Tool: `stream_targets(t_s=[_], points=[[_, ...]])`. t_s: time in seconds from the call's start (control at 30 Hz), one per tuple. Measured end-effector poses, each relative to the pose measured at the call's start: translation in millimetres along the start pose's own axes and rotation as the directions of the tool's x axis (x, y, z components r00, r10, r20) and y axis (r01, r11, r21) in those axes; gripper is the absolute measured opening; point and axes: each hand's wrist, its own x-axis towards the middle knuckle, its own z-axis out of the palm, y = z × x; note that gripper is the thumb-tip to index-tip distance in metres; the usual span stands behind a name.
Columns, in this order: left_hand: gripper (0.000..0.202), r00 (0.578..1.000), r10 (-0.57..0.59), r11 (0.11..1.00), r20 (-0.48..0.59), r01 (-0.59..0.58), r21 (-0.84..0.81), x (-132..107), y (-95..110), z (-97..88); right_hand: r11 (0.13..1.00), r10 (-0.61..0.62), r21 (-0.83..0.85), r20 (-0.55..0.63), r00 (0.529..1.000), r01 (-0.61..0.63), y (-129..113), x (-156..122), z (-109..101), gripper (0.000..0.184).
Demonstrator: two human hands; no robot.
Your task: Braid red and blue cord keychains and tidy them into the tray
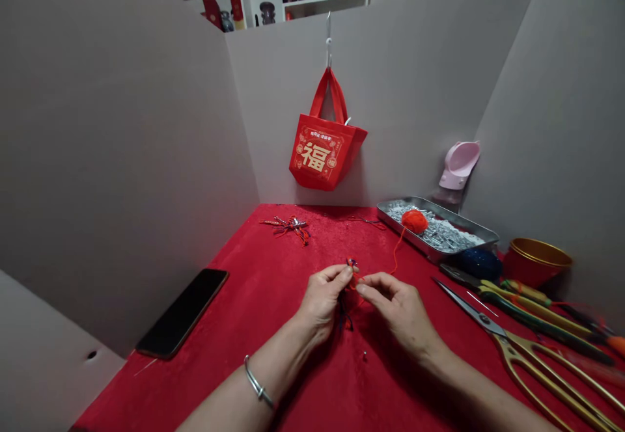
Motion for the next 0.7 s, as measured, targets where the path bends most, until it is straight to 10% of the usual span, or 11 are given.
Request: stream_targets(t_s=[0.7], points=[[0.037, 0.998, 0.007, 0.993, 0.056, -0.014, 0.121, -6.9, 10.0, 6.0, 0.874, -0.349, -0.403, -0.127, 0.929, 0.273, 5.0, 1.5, -2.1, 0.02]])
